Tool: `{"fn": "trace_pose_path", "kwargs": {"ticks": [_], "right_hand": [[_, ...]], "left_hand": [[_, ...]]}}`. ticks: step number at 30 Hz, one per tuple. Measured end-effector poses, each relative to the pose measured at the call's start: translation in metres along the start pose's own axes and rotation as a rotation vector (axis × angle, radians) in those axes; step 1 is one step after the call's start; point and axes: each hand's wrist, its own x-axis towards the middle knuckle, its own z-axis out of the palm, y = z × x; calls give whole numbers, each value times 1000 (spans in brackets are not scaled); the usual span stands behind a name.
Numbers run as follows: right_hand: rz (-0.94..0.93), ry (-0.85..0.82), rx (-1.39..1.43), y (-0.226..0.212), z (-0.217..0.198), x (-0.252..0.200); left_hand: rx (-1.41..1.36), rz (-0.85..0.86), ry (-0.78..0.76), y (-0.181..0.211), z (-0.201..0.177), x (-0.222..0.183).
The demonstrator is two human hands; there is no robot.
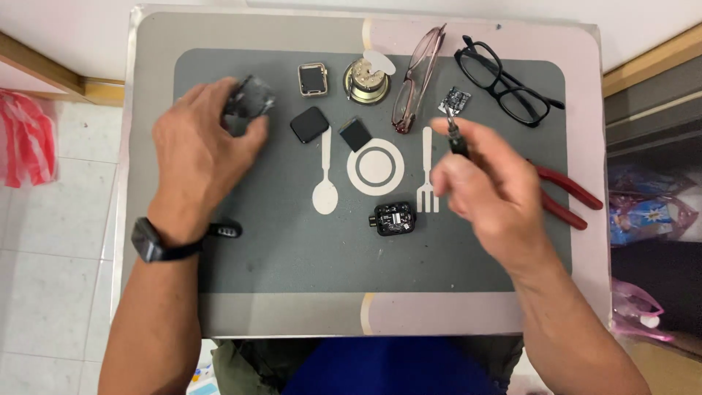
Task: Repairing a smartwatch by manipulating internal components with tools on a repair bench
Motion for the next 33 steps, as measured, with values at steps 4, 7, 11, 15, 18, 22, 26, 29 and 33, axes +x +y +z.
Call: {"fn": "trace_pose_path", "kwargs": {"ticks": [4,7,11,15,18,22,26,29,33], "right_hand": [[-4,43,-144,14,-27,-27],[-18,161,-476,27,-45,-44],[-163,198,-669,28,-70,-63],[-186,191,-745,1,-82,-68],[-94,285,-682,-4,-79,-66],[-217,268,-677,3,-62,-47],[-532,101,-912,6,-54,-33],[-501,76,-1056,12,-61,-34],[-327,118,-1101,22,-72,-36]], "left_hand": [[7,-183,-137,-18,9,0],[18,-214,-220,-5,0,-1],[-46,-25,-135,40,-7,-24],[-215,-31,-346,106,3,-57],[-324,109,-345,131,26,-73],[-362,213,-277,122,41,-66],[-450,412,-292,104,45,-48],[-464,497,-347,99,51,-34],[-480,521,-259,95,64,-24]]}}
